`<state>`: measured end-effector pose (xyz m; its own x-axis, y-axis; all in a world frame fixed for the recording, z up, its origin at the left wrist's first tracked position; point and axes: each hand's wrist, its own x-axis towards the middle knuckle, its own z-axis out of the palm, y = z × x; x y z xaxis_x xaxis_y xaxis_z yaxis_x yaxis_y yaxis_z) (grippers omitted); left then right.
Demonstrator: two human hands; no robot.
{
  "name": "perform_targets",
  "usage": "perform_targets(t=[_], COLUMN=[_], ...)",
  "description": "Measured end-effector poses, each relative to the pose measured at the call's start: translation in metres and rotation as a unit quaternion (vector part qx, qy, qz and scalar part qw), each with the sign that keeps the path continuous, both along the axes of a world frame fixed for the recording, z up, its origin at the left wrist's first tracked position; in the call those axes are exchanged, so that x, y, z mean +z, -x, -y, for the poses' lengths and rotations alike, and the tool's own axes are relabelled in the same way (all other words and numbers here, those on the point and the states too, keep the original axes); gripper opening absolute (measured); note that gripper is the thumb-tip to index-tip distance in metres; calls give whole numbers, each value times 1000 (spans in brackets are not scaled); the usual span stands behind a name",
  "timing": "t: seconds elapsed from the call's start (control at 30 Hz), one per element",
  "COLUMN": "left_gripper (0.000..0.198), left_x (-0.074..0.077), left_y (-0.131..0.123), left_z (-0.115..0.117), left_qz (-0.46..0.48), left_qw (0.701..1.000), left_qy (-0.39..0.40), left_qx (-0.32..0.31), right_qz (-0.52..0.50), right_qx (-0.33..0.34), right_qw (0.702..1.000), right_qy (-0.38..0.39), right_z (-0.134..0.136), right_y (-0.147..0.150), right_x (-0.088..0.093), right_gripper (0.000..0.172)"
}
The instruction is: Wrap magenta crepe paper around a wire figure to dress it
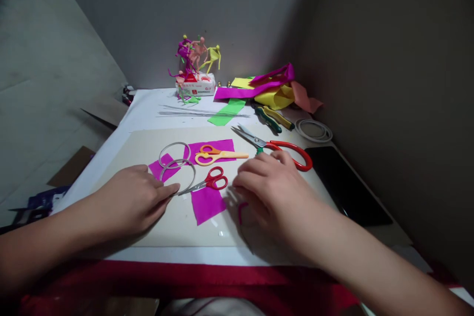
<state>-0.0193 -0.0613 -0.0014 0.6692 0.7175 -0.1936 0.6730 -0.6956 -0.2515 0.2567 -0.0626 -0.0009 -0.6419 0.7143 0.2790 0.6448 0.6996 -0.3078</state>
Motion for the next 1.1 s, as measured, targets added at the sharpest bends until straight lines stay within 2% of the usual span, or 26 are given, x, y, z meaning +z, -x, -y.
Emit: perform_targets(t=[0.17, 0.27, 0.47, 0.6, 0.67, 0.73, 0.87, 0.97, 1.1], left_gripper=[23, 23, 24, 27, 26, 24, 17, 14, 12], left_x=[1, 0, -1, 1, 2, 2, 1, 0, -2], left_y=[-6, -7, 0, 6, 8, 7, 4, 1, -3], left_z=[-1, -1, -2, 3, 6, 10, 14, 17, 18], left_qz=[-16, -10, -6, 64, 141, 232, 374, 418, 432], left_qw=[1000, 1000, 996, 993, 987, 971, 927, 908, 902], left_qy=[-6, -26, -88, -99, -77, -51, -10, -15, -11], left_qx=[4, 12, 22, 26, 19, 15, 9, 11, 14], right_qz=[30, 42, 120, 132, 97, 16, -190, -229, -271], right_qx=[-14, -35, -104, -126, -129, -114, -43, -29, -22], right_qw=[999, 998, 987, 982, 985, 992, 980, 973, 962], right_qy=[25, 10, -37, -54, -63, -57, 31, 32, 18], right_z=[27, 31, 11, -5, -6, -2, 12, 17, 18], right_y=[-7, -4, 5, 7, 12, 21, 51, 69, 78], right_x=[-27, -37, -37, -30, -23, -14, -7, -13, -24], right_gripper=[18, 21, 24, 23, 20, 15, 18, 18, 14])
